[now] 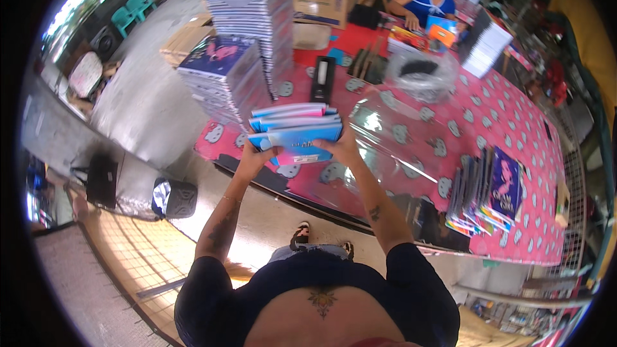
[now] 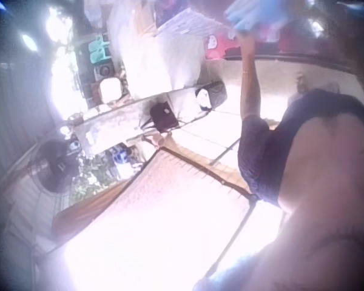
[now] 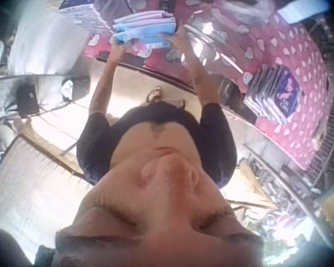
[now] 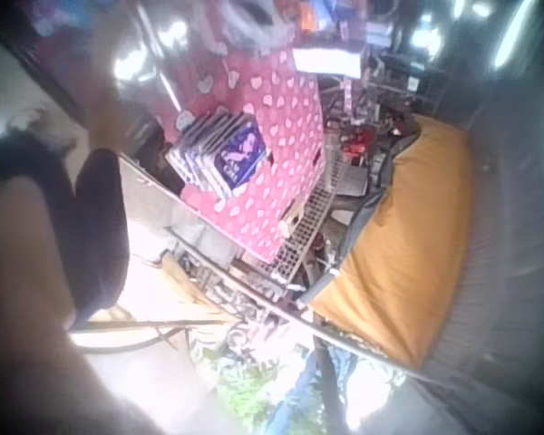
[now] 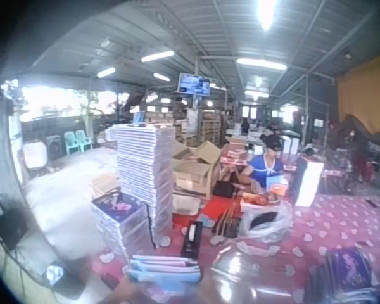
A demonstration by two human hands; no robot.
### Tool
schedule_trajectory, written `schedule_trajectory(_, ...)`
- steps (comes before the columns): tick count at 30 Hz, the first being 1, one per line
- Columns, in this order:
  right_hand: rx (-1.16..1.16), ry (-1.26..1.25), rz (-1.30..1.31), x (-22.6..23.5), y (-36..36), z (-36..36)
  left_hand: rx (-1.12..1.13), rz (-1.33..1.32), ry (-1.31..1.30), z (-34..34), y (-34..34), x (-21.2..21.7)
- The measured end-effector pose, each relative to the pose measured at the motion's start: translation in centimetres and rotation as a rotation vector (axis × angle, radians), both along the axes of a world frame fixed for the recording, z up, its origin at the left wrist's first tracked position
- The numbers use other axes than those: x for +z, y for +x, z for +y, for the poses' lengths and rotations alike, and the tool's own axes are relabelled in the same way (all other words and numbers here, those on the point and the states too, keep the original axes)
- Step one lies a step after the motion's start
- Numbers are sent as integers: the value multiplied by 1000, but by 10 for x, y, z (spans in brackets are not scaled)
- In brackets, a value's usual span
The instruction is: The person places stacks of notebooks into plastic bags and seals them using tape from a dispenser.
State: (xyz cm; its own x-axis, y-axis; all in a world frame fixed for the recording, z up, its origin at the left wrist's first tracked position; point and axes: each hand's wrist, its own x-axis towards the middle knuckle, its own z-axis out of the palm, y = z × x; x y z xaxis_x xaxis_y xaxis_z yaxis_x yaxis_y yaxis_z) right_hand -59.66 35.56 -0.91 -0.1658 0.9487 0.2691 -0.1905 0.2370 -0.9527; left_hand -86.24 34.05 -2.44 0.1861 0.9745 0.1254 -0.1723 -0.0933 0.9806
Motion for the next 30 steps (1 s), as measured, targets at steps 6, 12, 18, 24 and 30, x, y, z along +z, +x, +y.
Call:
schedule_trajectory(6, -19, 135, 48, -48, -71, 22, 72, -10, 29, 11, -35, -56)
schedule_trajectory(12, -118, 115, 34, -28, -85, 21, 8, -193, -117, 4, -32, -4)
schedule_trajectory(18, -145, 120, -85, -51, -89, 21, -108, -59, -52, 30, -51, -21)
schedule_trajectory(24, -50, 17, -216, -42, -69, 22, 278, 745, 644, 10, -35, 95)
schedule_trajectory(30, 27, -50, -257, -49, -58, 31, 82, 1291, 961, 13, 28, 69)
